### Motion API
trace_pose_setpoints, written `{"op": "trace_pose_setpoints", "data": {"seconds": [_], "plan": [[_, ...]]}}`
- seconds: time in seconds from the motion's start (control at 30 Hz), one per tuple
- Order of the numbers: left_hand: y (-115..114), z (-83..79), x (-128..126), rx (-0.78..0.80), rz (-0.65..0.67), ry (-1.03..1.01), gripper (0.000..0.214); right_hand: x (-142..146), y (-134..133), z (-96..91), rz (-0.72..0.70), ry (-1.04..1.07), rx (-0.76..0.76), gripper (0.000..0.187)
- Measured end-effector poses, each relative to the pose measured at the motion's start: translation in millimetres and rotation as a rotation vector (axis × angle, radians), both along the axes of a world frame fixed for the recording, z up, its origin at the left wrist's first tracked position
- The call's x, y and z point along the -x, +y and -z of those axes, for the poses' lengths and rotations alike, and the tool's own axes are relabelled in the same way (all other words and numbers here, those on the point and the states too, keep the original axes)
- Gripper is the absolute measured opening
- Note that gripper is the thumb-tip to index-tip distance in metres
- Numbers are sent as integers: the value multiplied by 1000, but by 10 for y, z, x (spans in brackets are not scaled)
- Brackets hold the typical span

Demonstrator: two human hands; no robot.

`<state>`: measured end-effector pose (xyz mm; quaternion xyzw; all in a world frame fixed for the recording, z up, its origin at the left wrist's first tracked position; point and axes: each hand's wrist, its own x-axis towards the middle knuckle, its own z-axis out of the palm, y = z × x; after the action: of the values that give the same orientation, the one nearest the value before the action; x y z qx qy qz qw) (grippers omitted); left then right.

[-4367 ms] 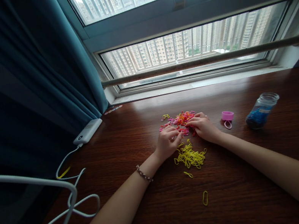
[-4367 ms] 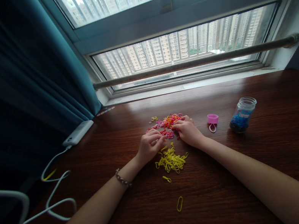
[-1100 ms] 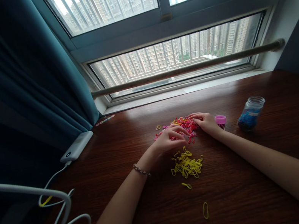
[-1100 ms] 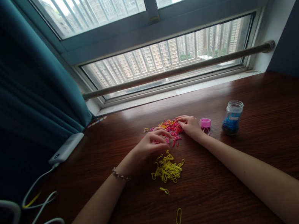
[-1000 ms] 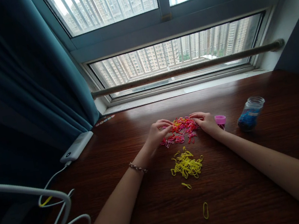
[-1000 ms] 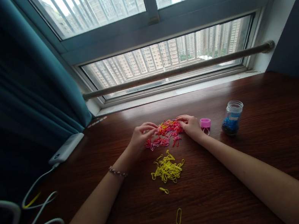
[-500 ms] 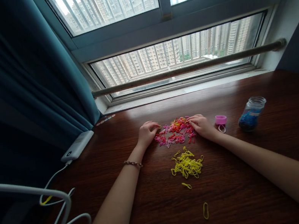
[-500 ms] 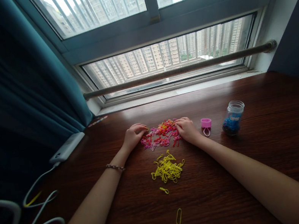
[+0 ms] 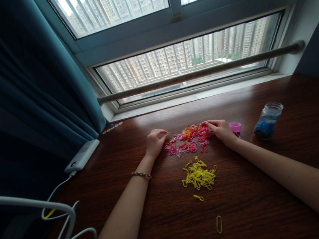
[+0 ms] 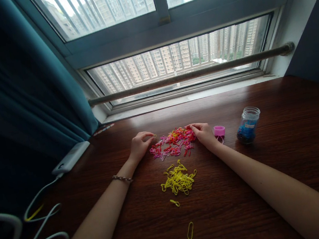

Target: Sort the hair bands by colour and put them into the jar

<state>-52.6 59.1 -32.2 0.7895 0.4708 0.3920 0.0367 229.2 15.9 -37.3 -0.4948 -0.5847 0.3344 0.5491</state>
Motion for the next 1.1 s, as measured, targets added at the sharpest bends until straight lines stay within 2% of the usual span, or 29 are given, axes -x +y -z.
{"op": "trace_pose_setpoints", "data": {"seconds": [0.13,0.27,0.33,0.57,0.83,1.1], "plan": [[-3,-3,9,9,-42,-24,7,3,7,19,18,-55,-33,28],[0,5,20,10,-69,-31,9,5,38,57,47,-321,-122,28],[3,10,24,17,-75,-39,9,10,56,82,51,-464,-114,29],[13,14,22,56,-9,-91,13,33,82,157,54,-699,-106,27],[7,7,15,52,1,-121,14,24,87,134,-12,-646,-151,27],[21,8,13,3,-45,-142,17,-3,42,-11,-77,-376,-208,28]]}}
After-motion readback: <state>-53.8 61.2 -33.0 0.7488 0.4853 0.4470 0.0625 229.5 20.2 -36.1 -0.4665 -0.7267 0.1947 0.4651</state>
